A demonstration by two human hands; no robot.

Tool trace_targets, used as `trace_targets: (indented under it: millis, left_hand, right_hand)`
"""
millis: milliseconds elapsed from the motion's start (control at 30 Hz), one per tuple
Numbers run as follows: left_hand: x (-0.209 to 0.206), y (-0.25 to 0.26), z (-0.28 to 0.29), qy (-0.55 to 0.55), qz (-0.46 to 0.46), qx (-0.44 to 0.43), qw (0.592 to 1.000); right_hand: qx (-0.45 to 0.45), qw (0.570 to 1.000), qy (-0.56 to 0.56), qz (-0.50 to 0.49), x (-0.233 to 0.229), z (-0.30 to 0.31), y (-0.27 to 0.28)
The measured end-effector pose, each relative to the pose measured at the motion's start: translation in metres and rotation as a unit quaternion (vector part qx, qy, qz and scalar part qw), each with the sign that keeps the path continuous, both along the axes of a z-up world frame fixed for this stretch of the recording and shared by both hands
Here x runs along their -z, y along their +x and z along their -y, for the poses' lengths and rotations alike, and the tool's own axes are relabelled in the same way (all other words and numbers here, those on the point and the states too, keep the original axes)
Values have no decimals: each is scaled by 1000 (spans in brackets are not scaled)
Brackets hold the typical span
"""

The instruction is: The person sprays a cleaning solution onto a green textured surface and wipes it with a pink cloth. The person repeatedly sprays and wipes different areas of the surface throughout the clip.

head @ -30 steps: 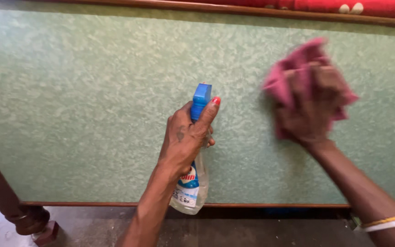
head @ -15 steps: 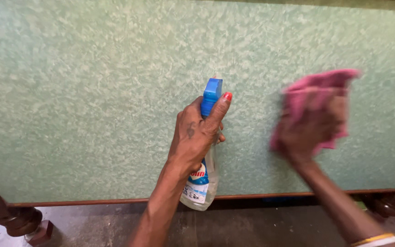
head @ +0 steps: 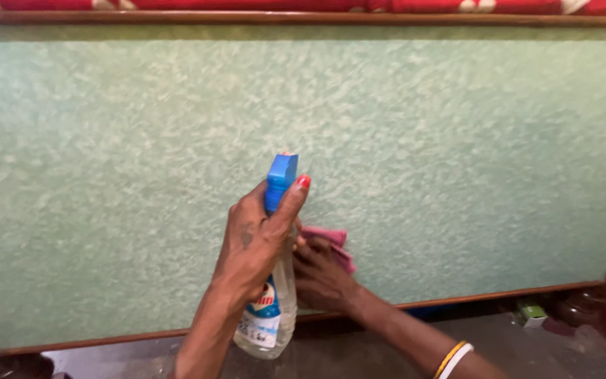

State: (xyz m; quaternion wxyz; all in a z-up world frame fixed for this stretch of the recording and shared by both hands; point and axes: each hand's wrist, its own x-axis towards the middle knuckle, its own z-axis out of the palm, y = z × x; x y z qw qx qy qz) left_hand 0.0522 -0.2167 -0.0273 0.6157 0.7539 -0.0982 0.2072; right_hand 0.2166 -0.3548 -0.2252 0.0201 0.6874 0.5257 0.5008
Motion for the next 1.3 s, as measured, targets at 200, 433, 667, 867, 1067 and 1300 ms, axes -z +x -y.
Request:
trace_targets:
  millis: [200, 433, 667, 867, 1067, 1300]
  left_hand:
    - [-8, 2, 32, 10, -35, 12, 999]
    - [-13, 18, 101, 79, -112, 6, 991]
    - [-6, 38, 157, 53, -102, 65, 991]
    - [-19, 39, 177, 67, -66, 91, 991]
    - [-32, 29, 172, 53, 5, 118, 992]
    - [-39, 20, 154, 89, 59, 96, 990]
  right_hand:
    - [65, 974, 207, 62, -135, 84, -8]
    - [196, 869, 449, 71, -180, 249, 25]
    - [320, 658, 679, -56, -109, 351, 53]
    - [360, 535, 748, -152, -105, 340, 50]
    - [364, 768, 527, 14, -154, 238, 39]
    - [145, 933, 326, 49, -124, 107, -10]
